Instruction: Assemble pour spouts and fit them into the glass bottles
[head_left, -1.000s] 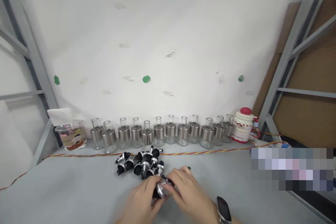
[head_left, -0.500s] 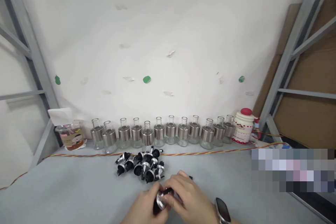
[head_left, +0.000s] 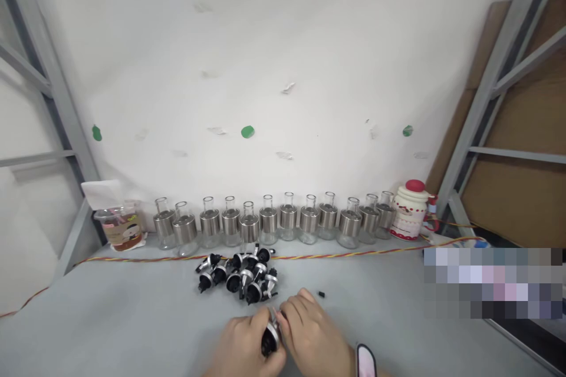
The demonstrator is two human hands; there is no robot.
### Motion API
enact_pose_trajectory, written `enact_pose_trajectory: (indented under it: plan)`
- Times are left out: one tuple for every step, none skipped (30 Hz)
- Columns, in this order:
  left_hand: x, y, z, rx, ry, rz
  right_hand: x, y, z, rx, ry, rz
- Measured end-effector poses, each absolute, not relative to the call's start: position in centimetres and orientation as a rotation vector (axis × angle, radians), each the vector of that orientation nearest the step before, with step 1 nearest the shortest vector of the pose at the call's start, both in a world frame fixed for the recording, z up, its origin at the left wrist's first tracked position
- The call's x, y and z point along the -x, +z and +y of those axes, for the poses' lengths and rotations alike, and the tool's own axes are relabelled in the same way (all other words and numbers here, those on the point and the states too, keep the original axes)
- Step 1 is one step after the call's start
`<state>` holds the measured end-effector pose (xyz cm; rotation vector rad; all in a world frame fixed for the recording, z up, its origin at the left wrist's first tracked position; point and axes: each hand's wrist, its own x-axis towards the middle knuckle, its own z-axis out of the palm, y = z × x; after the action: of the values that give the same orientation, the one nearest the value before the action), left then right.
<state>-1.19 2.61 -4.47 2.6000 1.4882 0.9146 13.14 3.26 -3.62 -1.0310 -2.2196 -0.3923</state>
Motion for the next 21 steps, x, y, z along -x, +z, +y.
enact_pose_trajectory:
  plan:
    - [1.2, -4.6, 2.7, -2.589, 0.919, 1.477, -13.1, -3.8, 3.3, 1.041, -0.383, -2.217]
    - [1.2, -4.6, 2.7, -2.565, 0.915, 1.464, -13.1, -3.9, 3.4, 1.052, -0.375, -2.217]
    - [1.1, -4.6, 2.7, -2.528, 0.904, 1.45, -13.1, -3.9, 3.4, 1.059, -0.371, -2.221]
    - [1.1, -4.5, 2.7, -2.478, 0.887, 1.442, -13.2, -3.9, 3.5, 1.054, -0.377, -2.238]
    - [1.0, -4.3, 2.7, -2.418, 0.867, 1.443, -13.4, -3.7, 3.6, 1.037, -0.393, -2.268]
    - [0.9, -4.2, 2.6, -2.353, 0.851, 1.449, -13.6, -3.4, 3.7, 1.003, -0.423, -2.312]
    - [0.7, -4.0, 2.6, -2.29, 0.84, 1.446, -13.9, -3.0, 3.8, 0.958, -0.462, -2.365]
    - [0.6, -3.8, 2.5, -2.23, 0.832, 1.434, -14.1, -2.5, 3.8, 0.912, -0.504, -2.419]
    - [0.4, -3.7, 2.5, -2.169, 0.827, 1.408, -14.4, -2.1, 3.8, 0.861, -0.544, -2.473]
    - [0.2, -3.6, 2.5, -2.1, 0.817, 1.364, -14.6, -1.7, 3.8, 0.817, -0.575, -2.518]
    - [0.0, -3.5, 2.5, -2.021, 0.802, 1.308, -14.8, -1.3, 3.7, 0.787, -0.594, -2.551]
    - [-0.2, -3.5, 2.5, -1.935, 0.786, 1.244, -14.9, -1.0, 3.7, 0.77, -0.6, -2.577]
    - [-0.4, -3.5, 2.6, -1.846, 0.765, 1.185, -15.0, -0.7, 3.6, 0.758, -0.6, -2.595]
    - [-0.6, -3.6, 2.6, -1.761, 0.739, 1.14, -15.0, -0.5, 3.6, 0.74, -0.603, -2.608]
    - [-0.8, -3.6, 2.7, -1.689, 0.713, 1.103, -15.0, -0.4, 3.5, 0.714, -0.611, -2.619]
    - [-0.9, -3.6, 2.7, -1.633, 0.69, 1.076, -15.0, -0.4, 3.5, 0.688, -0.62, -2.627]
    - [-1.0, -3.5, 2.7, -1.594, 0.672, 1.057, -15.0, -0.5, 3.5, 0.666, -0.627, -2.631]
    - [-1.1, -3.5, 2.7, -1.568, 0.658, 1.043, -15.0, -0.5, 3.6, 0.653, -0.629, -2.628]
    - [-1.1, -3.5, 2.7, -1.554, 0.651, 1.034, -14.9, -0.7, 3.7, 0.651, -0.62, -2.613]
    - [-1.1, -3.6, 2.8, -1.557, 0.657, 1.03, -14.9, -0.8, 3.8, 0.66, -0.601, -2.587]
    - [-1.1, -3.8, 2.8, -1.571, 0.674, 1.036, -14.9, -1.0, 3.9, 0.67, -0.57, -2.552]
